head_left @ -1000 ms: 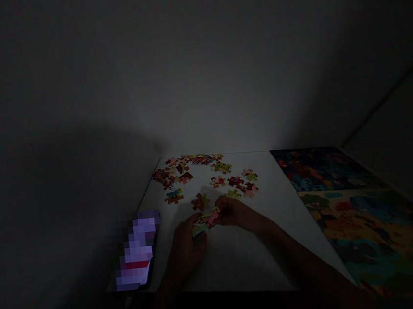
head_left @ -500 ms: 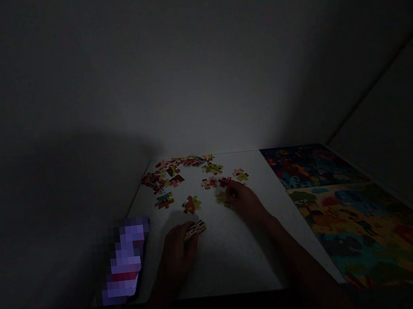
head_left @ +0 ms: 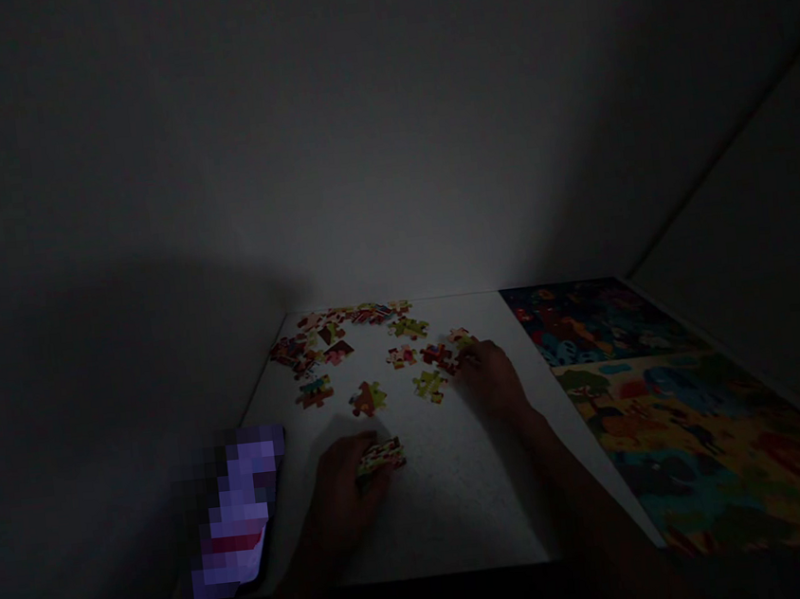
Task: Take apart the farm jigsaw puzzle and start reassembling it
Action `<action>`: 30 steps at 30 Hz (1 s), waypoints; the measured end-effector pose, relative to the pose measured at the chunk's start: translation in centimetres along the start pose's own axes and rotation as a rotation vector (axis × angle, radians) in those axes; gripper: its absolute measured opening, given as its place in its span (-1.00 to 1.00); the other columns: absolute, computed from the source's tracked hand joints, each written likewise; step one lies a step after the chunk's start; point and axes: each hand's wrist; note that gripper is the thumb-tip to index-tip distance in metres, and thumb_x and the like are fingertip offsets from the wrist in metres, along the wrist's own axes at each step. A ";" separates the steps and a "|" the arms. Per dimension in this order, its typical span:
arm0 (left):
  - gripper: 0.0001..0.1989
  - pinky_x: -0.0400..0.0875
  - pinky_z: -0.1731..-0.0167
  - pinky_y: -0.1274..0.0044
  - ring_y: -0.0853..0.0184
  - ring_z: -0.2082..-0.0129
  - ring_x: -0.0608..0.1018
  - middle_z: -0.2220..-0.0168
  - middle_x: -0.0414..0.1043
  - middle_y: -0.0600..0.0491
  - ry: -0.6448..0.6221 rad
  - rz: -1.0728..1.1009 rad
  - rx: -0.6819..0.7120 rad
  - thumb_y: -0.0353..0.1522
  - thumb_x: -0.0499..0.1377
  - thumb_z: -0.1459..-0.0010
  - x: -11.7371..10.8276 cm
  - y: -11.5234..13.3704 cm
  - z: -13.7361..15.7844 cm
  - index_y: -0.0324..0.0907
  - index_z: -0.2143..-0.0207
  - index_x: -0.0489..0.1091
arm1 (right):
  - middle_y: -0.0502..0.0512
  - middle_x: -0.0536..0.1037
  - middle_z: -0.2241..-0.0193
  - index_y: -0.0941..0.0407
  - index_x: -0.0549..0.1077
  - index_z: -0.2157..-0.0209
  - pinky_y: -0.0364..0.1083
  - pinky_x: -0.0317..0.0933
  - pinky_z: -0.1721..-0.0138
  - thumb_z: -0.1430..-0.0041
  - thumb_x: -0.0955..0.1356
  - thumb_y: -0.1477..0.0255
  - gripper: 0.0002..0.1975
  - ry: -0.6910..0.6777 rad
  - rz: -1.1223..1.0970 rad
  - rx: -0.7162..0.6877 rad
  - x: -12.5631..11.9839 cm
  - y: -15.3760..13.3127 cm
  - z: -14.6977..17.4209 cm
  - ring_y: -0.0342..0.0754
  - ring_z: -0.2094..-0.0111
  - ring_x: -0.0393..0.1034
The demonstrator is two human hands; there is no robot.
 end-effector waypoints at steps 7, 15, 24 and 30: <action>-0.81 0.52 0.22 0.38 0.20 0.24 0.58 0.25 0.56 -0.01 -0.044 0.001 0.067 -0.29 0.18 -0.17 -0.5 1.0 0.6 -0.11 0.18 0.48 | 0.09 0.58 0.31 0.10 0.57 0.32 -0.05 0.19 0.05 -0.14 0.31 0.57 -0.81 -0.346 -0.132 -0.559 4.4 -6.3 2.1 -0.04 0.20 0.42; -0.80 0.51 0.19 0.39 0.21 0.23 0.57 0.24 0.54 0.00 -0.075 0.015 0.047 -0.22 0.16 -0.24 -0.5 1.0 1.1 -0.08 0.15 0.47 | 0.20 0.54 0.12 0.10 0.50 -0.05 0.03 0.19 -0.01 -0.25 0.28 0.51 -0.64 -0.245 0.006 -0.522 5.6 -7.7 2.0 0.05 0.04 0.36; -0.72 0.50 0.15 0.32 0.16 0.20 0.57 0.21 0.54 -0.03 -0.065 -0.021 -0.048 -0.16 0.14 -0.24 -0.5 0.9 0.5 -0.11 0.13 0.48 | 0.29 0.52 0.11 0.16 0.56 0.11 0.06 0.25 0.00 -0.21 0.20 0.54 -0.65 0.196 -0.042 0.155 -0.2 1.2 -2.3 0.10 0.07 0.40; -0.74 0.52 0.20 0.35 0.17 0.24 0.59 0.24 0.57 0.00 -0.076 -0.043 0.015 -0.20 0.15 -0.20 -0.6 0.4 0.5 -0.07 0.14 0.51 | 0.19 0.56 0.20 0.12 0.59 0.25 -0.03 0.25 0.10 -0.16 0.28 0.54 -0.76 0.008 -0.028 0.198 -1.7 3.9 -1.7 0.08 0.14 0.45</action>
Point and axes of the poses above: each hand's wrist, its own z-axis away from the middle knuckle, its own x-axis out of the palm, y = z × x
